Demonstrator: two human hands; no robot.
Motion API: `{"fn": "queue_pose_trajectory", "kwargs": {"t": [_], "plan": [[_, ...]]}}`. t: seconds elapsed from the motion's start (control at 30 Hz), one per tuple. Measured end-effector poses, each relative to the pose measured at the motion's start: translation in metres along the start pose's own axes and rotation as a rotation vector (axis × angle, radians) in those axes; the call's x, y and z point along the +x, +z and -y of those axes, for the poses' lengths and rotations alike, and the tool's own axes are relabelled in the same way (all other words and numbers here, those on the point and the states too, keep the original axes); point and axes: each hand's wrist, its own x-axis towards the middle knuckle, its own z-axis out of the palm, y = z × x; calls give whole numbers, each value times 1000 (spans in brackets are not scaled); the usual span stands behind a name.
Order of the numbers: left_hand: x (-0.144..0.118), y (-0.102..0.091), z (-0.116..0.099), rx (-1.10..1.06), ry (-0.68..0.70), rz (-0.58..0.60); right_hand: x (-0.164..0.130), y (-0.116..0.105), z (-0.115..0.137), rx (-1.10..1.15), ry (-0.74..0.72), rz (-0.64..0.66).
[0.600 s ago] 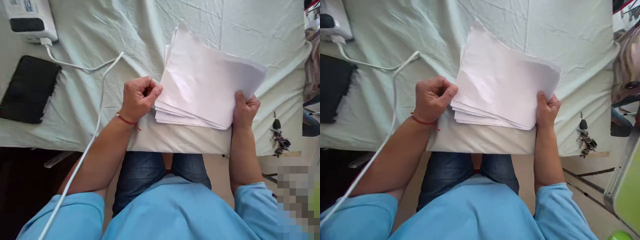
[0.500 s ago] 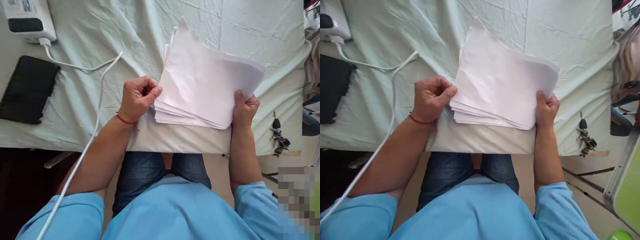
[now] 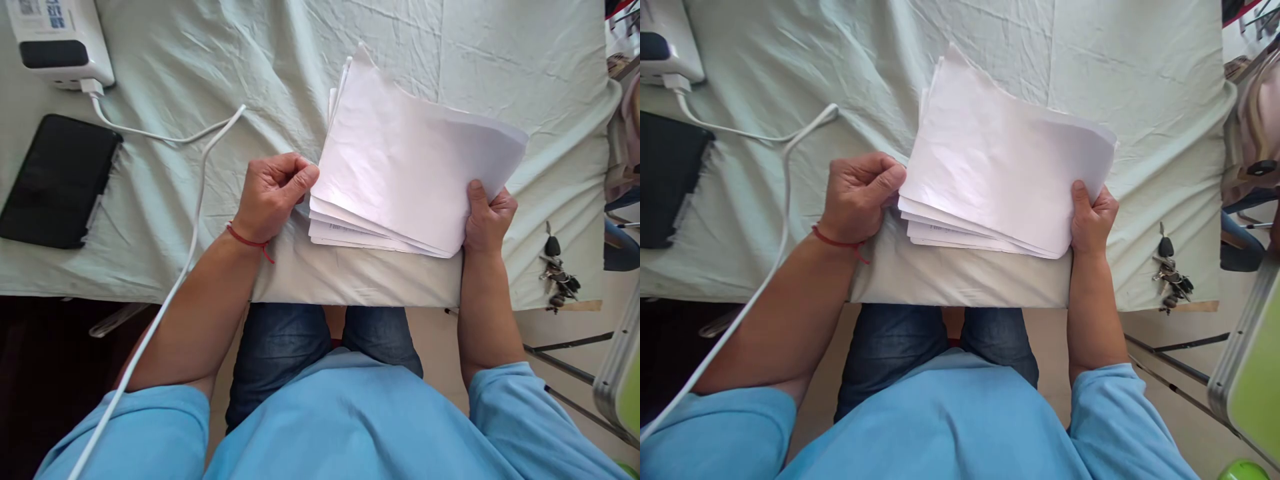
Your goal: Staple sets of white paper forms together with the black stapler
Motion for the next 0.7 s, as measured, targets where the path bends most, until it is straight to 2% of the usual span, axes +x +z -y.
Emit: {"fn": "queue_pose_trajectory", "kwargs": {"t": [0.17, 0.37, 0.43, 0.6, 0.7], "plan": [[-1, -3, -2, 109, 25, -40, 1, -1, 0, 18, 3, 19], [-5, -9, -16, 181, -68, 65, 1, -1, 2, 39, 0, 41], [-6, -13, -19, 205, -88, 120, 2, -1, 2, 46, 1, 37], [-3, -23, -26, 369, -100, 356, 4, -1, 1, 67, 6, 36], [-2, -25, -30, 480, -107, 429, 5, -3, 2, 80, 19, 44]]}}
